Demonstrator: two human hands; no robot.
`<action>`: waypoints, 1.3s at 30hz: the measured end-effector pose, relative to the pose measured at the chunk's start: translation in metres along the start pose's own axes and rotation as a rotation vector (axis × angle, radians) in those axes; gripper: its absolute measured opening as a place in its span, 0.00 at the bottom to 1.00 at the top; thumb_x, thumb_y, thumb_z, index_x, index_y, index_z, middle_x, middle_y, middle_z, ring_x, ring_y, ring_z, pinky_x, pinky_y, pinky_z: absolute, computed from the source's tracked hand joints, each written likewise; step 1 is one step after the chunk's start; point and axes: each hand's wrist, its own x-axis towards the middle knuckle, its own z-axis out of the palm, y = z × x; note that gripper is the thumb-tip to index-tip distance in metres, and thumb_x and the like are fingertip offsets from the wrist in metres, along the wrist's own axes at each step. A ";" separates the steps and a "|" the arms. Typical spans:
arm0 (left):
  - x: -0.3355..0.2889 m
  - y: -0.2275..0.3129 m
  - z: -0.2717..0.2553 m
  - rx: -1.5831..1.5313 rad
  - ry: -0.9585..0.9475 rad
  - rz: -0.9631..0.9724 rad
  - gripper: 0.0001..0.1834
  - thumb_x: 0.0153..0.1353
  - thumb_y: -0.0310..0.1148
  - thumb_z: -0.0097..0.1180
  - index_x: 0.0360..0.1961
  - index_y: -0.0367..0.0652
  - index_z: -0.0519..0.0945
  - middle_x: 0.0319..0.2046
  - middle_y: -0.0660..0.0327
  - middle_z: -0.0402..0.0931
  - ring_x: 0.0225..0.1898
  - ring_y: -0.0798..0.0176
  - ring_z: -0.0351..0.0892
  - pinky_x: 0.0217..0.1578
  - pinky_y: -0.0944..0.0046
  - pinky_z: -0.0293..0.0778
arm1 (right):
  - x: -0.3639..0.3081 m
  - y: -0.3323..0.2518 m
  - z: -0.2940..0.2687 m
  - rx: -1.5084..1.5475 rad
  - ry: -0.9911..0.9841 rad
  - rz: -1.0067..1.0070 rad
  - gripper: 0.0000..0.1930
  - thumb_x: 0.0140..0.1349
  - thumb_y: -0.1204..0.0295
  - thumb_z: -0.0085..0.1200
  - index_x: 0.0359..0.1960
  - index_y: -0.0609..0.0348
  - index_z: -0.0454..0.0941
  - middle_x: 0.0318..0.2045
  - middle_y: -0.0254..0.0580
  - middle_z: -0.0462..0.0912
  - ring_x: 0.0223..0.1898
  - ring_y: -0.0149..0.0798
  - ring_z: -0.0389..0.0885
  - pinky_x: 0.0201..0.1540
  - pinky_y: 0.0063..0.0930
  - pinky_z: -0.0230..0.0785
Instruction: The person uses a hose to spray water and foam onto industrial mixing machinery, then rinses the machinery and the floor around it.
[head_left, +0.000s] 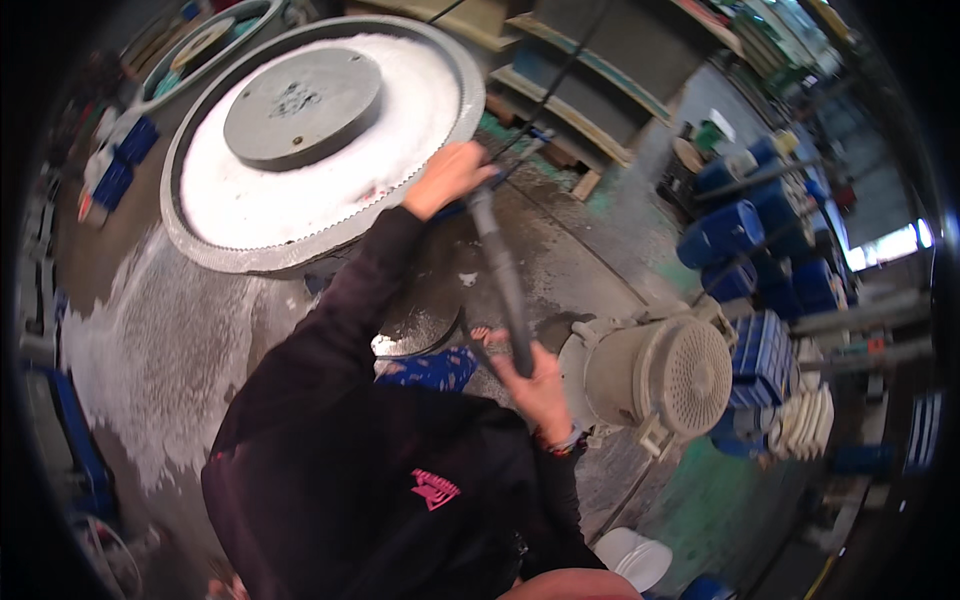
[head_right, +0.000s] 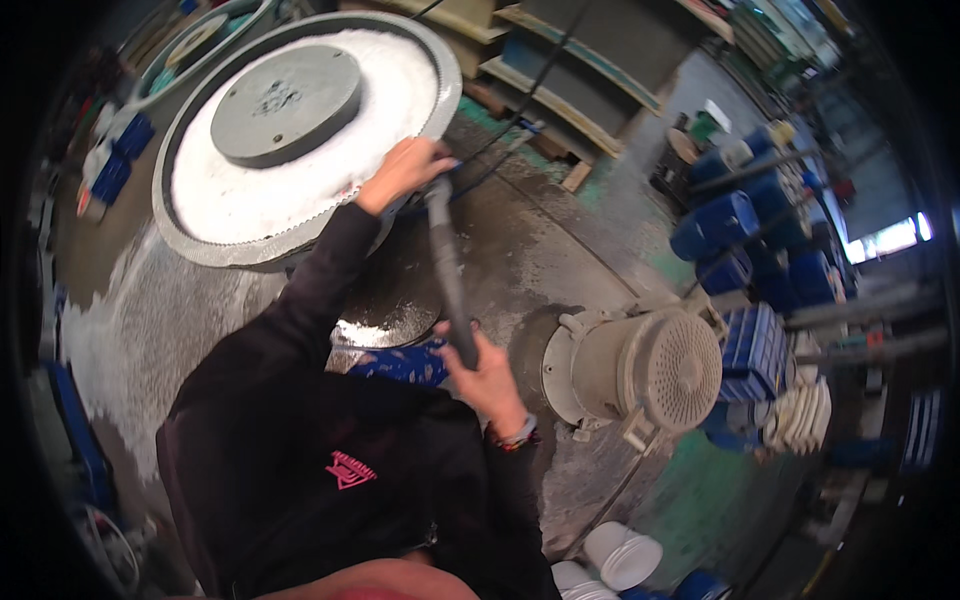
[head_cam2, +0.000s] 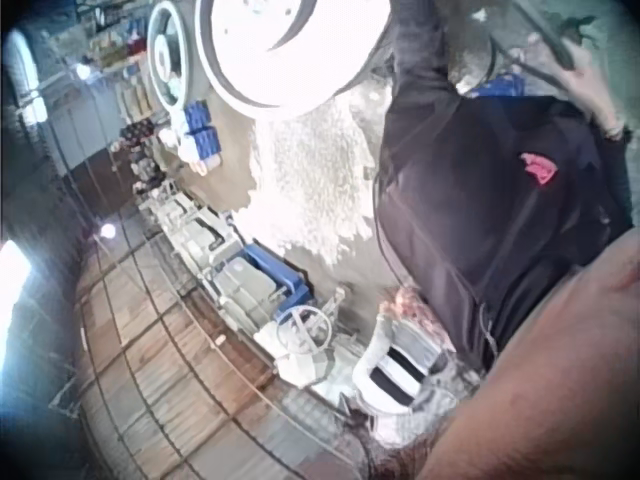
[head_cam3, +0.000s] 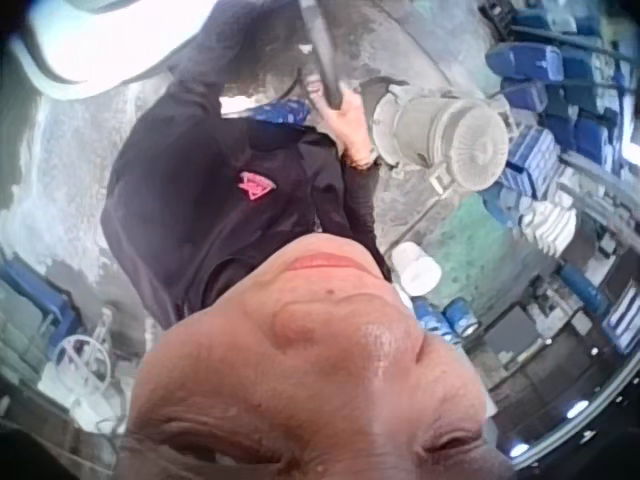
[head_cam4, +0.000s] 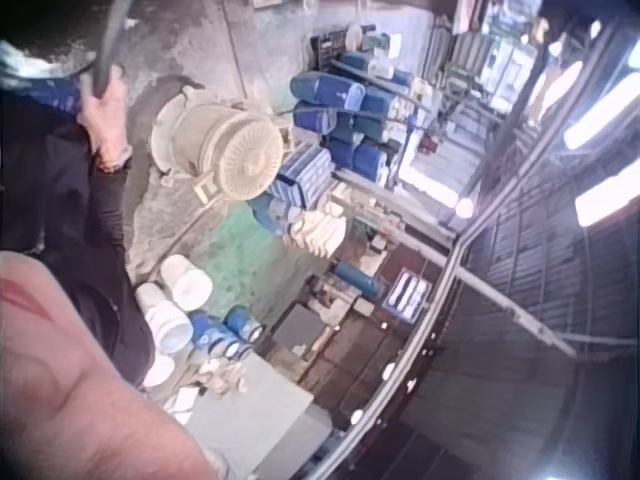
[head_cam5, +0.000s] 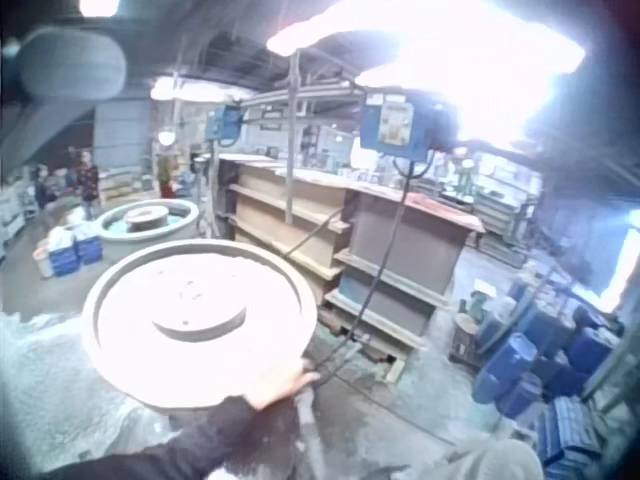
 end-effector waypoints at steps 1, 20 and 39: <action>0.036 0.011 0.021 0.072 -0.007 0.038 0.17 0.47 0.41 0.56 0.21 0.35 0.76 0.22 0.47 0.74 0.30 0.44 0.74 0.30 0.51 0.68 | 0.018 -0.005 -0.027 -0.017 0.010 0.136 0.13 0.53 0.79 0.51 0.41 0.60 0.74 0.25 0.35 0.77 0.26 0.20 0.72 0.30 0.18 0.65; 0.371 -0.091 0.311 0.588 -0.439 -0.008 0.08 0.44 0.33 0.50 0.22 0.44 0.80 0.24 0.58 0.78 0.28 0.57 0.79 0.17 0.48 0.71 | 0.400 0.155 -0.288 0.245 -0.235 0.264 0.12 0.58 0.70 0.48 0.41 0.62 0.67 0.17 0.31 0.67 0.17 0.23 0.65 0.21 0.17 0.58; 0.613 -0.276 0.226 0.573 -0.594 -1.073 0.15 0.49 0.40 0.51 0.34 0.43 0.80 0.33 0.54 0.78 0.39 0.55 0.77 0.37 0.58 0.71 | 0.768 0.231 -0.317 0.104 -0.816 0.321 0.16 0.52 0.68 0.57 0.38 0.64 0.68 0.19 0.38 0.74 0.21 0.30 0.73 0.25 0.22 0.64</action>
